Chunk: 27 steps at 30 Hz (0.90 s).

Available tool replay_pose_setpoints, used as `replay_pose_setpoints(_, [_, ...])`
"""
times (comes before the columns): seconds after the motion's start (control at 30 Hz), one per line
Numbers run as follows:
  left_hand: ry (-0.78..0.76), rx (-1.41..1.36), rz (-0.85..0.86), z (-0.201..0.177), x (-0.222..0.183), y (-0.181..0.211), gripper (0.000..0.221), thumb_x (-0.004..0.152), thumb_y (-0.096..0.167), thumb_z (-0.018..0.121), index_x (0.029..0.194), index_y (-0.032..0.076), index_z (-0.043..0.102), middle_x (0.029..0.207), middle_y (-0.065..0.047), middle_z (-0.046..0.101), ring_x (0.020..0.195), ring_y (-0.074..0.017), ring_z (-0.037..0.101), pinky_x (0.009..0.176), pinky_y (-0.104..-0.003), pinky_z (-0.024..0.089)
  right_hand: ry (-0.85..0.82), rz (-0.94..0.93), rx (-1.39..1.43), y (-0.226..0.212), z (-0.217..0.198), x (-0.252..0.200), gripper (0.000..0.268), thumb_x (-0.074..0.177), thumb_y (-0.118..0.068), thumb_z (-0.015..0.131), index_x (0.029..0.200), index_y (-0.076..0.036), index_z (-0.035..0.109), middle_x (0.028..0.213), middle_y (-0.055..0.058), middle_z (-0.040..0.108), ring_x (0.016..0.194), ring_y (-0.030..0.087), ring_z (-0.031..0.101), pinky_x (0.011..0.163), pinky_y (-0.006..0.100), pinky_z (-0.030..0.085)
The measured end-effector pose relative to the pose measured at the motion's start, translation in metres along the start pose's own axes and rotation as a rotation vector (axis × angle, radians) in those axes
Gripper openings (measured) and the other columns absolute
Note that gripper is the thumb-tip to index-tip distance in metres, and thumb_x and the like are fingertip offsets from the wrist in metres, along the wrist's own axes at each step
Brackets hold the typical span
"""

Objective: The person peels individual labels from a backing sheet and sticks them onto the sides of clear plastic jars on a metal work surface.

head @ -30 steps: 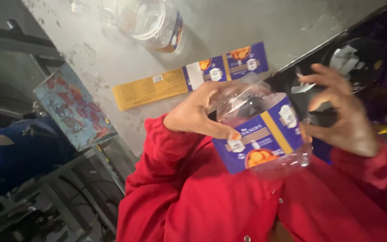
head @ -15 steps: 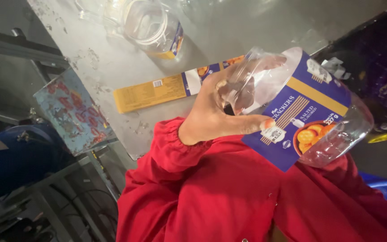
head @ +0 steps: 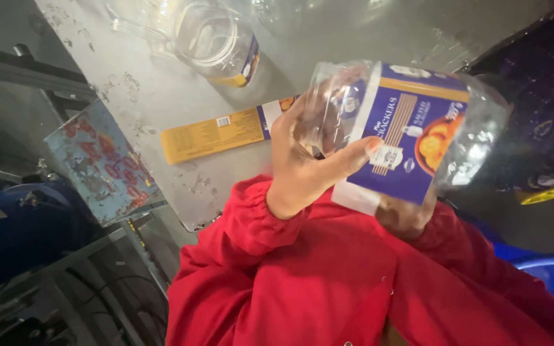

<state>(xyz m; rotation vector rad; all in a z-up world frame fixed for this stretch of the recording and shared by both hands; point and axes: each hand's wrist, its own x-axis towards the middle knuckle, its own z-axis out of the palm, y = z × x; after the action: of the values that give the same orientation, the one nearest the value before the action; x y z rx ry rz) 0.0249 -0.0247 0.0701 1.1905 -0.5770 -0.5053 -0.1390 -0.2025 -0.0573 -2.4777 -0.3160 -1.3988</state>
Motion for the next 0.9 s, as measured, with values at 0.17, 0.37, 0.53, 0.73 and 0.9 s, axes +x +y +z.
replay_pose_setpoints(0.17, [0.062,-0.099,-0.044,0.017,-0.008,-0.012,0.073,0.089,0.003,0.086,0.151,-0.006,0.050,0.122,-0.003,0.071,0.091,-0.0043,0.070,0.066,-0.017,0.052,0.618,-0.283,-0.118,0.015,0.010,0.026,0.024,0.080,-0.025,0.086,0.103,-0.023,0.079,0.112,-0.004,0.075,0.108,0.018,0.061,0.121,0.055,0.031])
replay_pose_setpoints(0.37, [-0.117,0.130,-0.107,0.007,-0.016,-0.017,0.089,0.079,0.003,0.086,0.153,-0.005,0.038,0.137,-0.011,0.060,0.104,-0.0132,0.068,0.072,-0.024,0.063,-0.011,-0.015,0.377,0.023,-0.030,0.065,0.021,0.071,-0.031,0.082,0.092,-0.027,0.081,0.098,-0.014,0.071,0.107,0.020,0.055,0.125,0.056,0.026])
replay_pose_setpoints(0.53, [-0.121,0.352,0.032,0.004,-0.031,-0.030,0.085,0.094,0.023,0.082,0.160,0.000,0.034,0.129,-0.012,0.069,0.108,-0.0203,0.072,0.104,-0.035,0.052,0.171,0.440,0.509,0.002,-0.015,0.072,0.025,0.074,-0.031,0.094,0.091,-0.022,0.078,0.112,-0.005,0.062,0.116,0.012,0.057,0.118,0.045,0.045])
replay_pose_setpoints(0.73, [-0.112,0.593,0.172,0.014,-0.037,-0.025,0.084,0.092,0.037,0.082,0.157,0.002,0.042,0.108,-0.008,0.067,0.088,-0.0175,0.071,0.109,-0.036,0.044,0.219,0.763,0.779,-0.013,-0.006,0.098,0.049,0.094,-0.017,0.076,0.139,-0.017,0.056,0.138,0.004,0.055,0.127,0.013,0.054,0.118,0.033,0.043])
replay_pose_setpoints(0.9, [-0.146,0.965,0.343,0.012,-0.020,-0.017,0.074,0.089,0.036,0.083,0.145,0.003,0.049,0.074,-0.006,0.066,0.079,-0.0221,0.065,0.115,-0.045,0.046,0.110,1.031,1.050,0.016,0.009,0.064,0.063,0.111,-0.002,0.067,0.162,-0.007,0.031,0.134,0.008,0.054,0.122,0.014,0.052,0.112,0.029,0.042])
